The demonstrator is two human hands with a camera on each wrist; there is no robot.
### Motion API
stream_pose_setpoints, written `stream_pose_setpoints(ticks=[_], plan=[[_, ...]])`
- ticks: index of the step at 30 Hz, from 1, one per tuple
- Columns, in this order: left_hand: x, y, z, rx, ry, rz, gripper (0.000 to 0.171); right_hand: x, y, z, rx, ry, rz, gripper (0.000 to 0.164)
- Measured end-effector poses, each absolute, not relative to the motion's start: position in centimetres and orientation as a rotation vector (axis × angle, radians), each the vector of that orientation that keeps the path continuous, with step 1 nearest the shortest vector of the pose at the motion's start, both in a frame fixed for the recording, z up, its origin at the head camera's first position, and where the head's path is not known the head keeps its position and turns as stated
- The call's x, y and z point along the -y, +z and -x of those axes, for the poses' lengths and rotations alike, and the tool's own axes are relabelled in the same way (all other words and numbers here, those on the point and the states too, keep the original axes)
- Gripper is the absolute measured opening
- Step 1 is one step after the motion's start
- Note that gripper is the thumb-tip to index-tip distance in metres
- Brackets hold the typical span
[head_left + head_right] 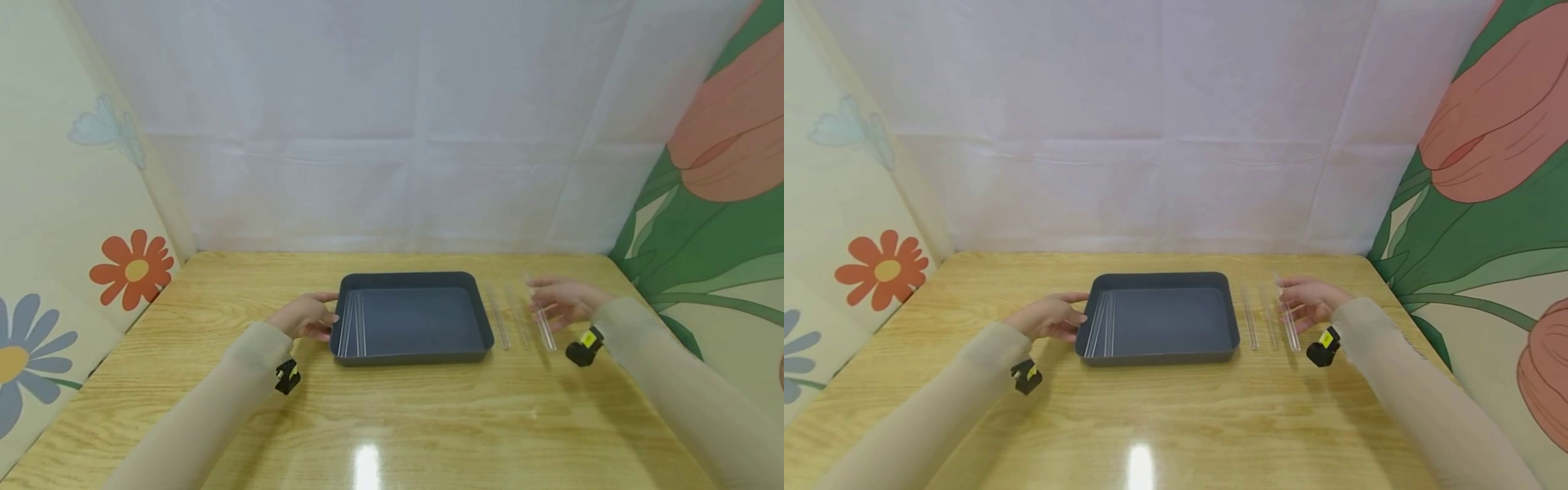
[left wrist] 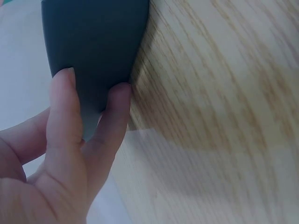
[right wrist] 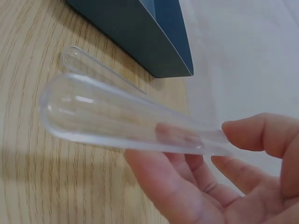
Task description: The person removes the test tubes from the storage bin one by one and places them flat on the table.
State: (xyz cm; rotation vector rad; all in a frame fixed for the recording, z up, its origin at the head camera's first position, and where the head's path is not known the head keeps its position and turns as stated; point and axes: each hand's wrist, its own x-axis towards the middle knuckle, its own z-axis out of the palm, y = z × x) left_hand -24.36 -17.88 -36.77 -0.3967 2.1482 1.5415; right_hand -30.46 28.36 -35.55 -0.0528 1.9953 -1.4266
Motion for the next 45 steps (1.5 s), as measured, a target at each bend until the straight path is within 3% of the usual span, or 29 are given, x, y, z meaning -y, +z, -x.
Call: stream_pose_setpoints(ticks=[27, 45], plan=[[17.8, -36.7, 24.5, -2.154, 1.538, 0.397, 0.067, -29.2, -36.2, 31.1, -2.077, -1.368, -0.005, 0.074], [17.8, -36.8, 24.4, -2.142, 1.556, 0.391, 0.067, -29.2, -37.2, 31.6, -2.196, -1.285, -0.036, 0.064]])
